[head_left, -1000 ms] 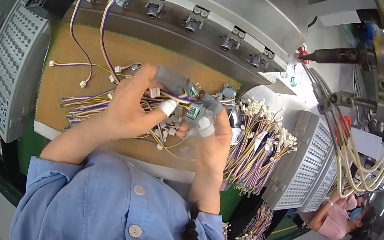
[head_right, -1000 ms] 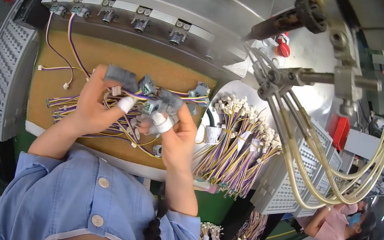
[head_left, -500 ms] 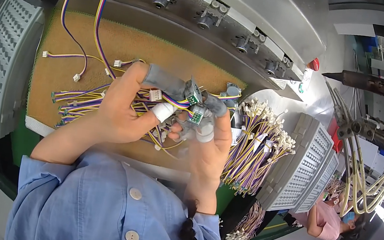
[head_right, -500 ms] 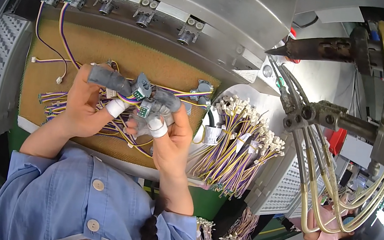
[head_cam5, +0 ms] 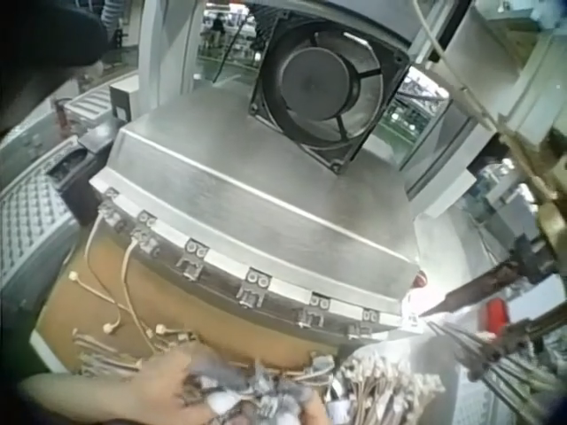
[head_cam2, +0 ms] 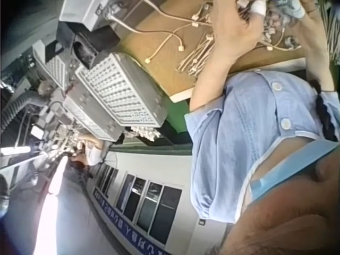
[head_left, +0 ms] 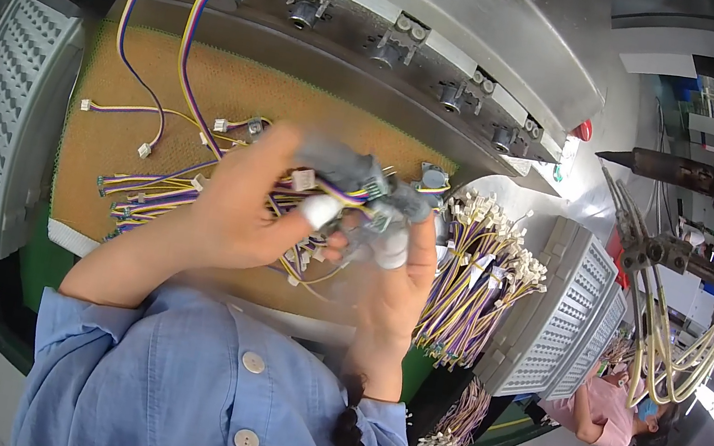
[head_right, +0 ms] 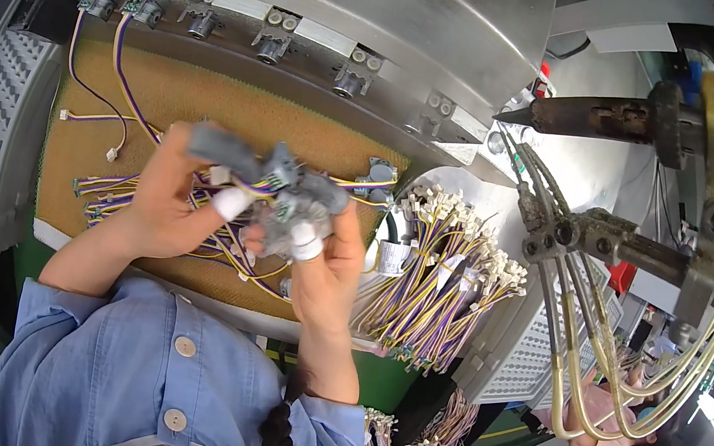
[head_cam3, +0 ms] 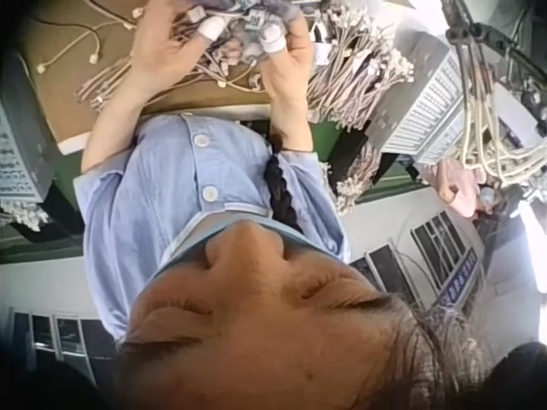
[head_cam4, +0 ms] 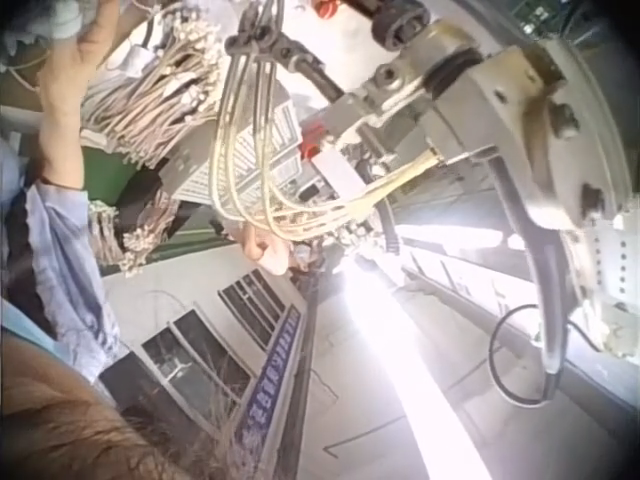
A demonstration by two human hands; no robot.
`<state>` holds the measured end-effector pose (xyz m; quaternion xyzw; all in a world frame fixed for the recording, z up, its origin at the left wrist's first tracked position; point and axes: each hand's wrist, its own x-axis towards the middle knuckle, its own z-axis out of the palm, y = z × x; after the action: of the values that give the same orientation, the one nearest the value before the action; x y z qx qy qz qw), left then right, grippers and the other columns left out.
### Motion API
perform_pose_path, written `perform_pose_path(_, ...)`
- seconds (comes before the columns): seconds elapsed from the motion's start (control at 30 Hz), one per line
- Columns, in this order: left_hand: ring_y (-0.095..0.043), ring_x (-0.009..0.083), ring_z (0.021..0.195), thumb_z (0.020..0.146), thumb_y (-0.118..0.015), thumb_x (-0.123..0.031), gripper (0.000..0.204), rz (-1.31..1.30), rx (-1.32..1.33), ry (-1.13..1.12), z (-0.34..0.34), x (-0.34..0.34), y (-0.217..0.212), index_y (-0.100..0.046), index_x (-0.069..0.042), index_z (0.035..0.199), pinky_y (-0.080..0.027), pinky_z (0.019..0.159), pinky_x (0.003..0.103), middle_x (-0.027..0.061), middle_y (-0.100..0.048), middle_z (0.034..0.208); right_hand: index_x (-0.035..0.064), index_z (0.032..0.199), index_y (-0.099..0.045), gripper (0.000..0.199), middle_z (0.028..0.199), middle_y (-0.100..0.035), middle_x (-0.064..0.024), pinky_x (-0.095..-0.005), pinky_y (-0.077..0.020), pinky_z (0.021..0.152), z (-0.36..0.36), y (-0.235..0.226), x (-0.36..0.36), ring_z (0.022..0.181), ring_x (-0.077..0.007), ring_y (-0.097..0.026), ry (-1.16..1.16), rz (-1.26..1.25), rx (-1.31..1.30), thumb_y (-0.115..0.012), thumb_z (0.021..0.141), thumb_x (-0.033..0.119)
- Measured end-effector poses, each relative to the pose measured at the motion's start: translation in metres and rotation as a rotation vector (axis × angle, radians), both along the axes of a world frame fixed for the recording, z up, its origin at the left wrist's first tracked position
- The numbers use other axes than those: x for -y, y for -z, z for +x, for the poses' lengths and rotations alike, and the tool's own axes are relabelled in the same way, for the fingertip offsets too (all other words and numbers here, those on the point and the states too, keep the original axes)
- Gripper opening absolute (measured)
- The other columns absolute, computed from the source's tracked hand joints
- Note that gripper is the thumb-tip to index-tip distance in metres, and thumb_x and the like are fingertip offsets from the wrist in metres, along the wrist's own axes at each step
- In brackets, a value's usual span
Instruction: The person connects and organizes wire harnesses with connectors at an electronics assembly station by hand, working with a machine and a tray.
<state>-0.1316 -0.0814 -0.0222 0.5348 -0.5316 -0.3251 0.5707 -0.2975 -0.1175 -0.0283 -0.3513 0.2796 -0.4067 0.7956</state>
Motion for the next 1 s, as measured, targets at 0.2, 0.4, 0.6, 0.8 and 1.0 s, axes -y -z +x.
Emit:
perform_pose_path(0.2,-0.051,0.028,0.096,0.073,-0.056,-0.011,0.03,-0.155,0.878,0.012,-0.017,0.043,-0.008,-0.052,-0.008,0.103,-0.043,0.075,0.04,0.0092,-0.057,0.096,0.0019,0.123,-0.044,0.035,0.097,-0.06,-0.0106,-0.0208,-0.0456,0.066,-0.012,0.004,0.028,0.079,-0.0118,-0.056,0.315,-0.402,-0.723,-0.051,0.09,0.01)
perform_pose_path(0.4,-0.055,0.0263,0.088,0.07,-0.058,-0.007,0.028,-0.057,0.923,-0.117,0.026,-0.035,-0.046,-0.056,-0.009,0.098,-0.045,0.07,0.038,0.0098,-0.058,0.095,-0.0031,0.11,-0.053,0.026,0.092,-0.061,-0.0073,-0.0206,-0.0449,0.066,-0.035,-0.025,0.028,0.079,-0.0129,-0.056,0.309,-0.805,-1.143,-0.055,0.088,0.01)
perform_pose_path(0.6,-0.056,0.0282,0.064,0.072,-0.061,-0.005,0.015,0.32,0.891,-0.39,0.081,-0.104,-0.046,-0.057,-0.005,0.086,-0.044,0.055,0.035,0.0097,-0.057,0.073,0.0039,0.102,-0.057,0.023,0.08,-0.061,-0.017,-0.0352,-0.0479,0.063,0.045,-0.039,0.044,0.071,-0.026,-0.062,-0.353,-1.143,-0.879,-0.057,0.079,0.005)
perform_pose_path(0.8,-0.054,0.0266,0.067,0.068,-0.062,-0.007,0.017,0.302,0.91,-0.339,0.066,-0.122,-0.031,-0.057,-0.007,0.084,-0.043,0.06,0.036,0.0079,-0.055,0.073,0.0044,0.093,-0.053,0.021,0.072,-0.061,-0.0194,-0.0463,-0.0451,0.063,0.111,-0.018,0.046,0.072,-0.0363,-0.06,-0.716,-1.6,-1.168,-0.054,0.073,0.01)
perform_pose_path(1.0,-0.051,0.0249,0.07,0.063,-0.061,-0.004,0.024,0.188,0.89,-0.325,0.08,-0.13,-0.021,-0.056,-0.004,0.086,-0.041,0.062,0.036,0.0078,-0.054,0.076,0.0063,0.099,-0.053,0.027,0.072,-0.061,-0.0167,-0.0421,-0.0468,0.063,0.104,-0.027,0.052,0.072,-0.0344,-0.06,-0.45,-1.367,-1.133,-0.057,0.073,0.011)
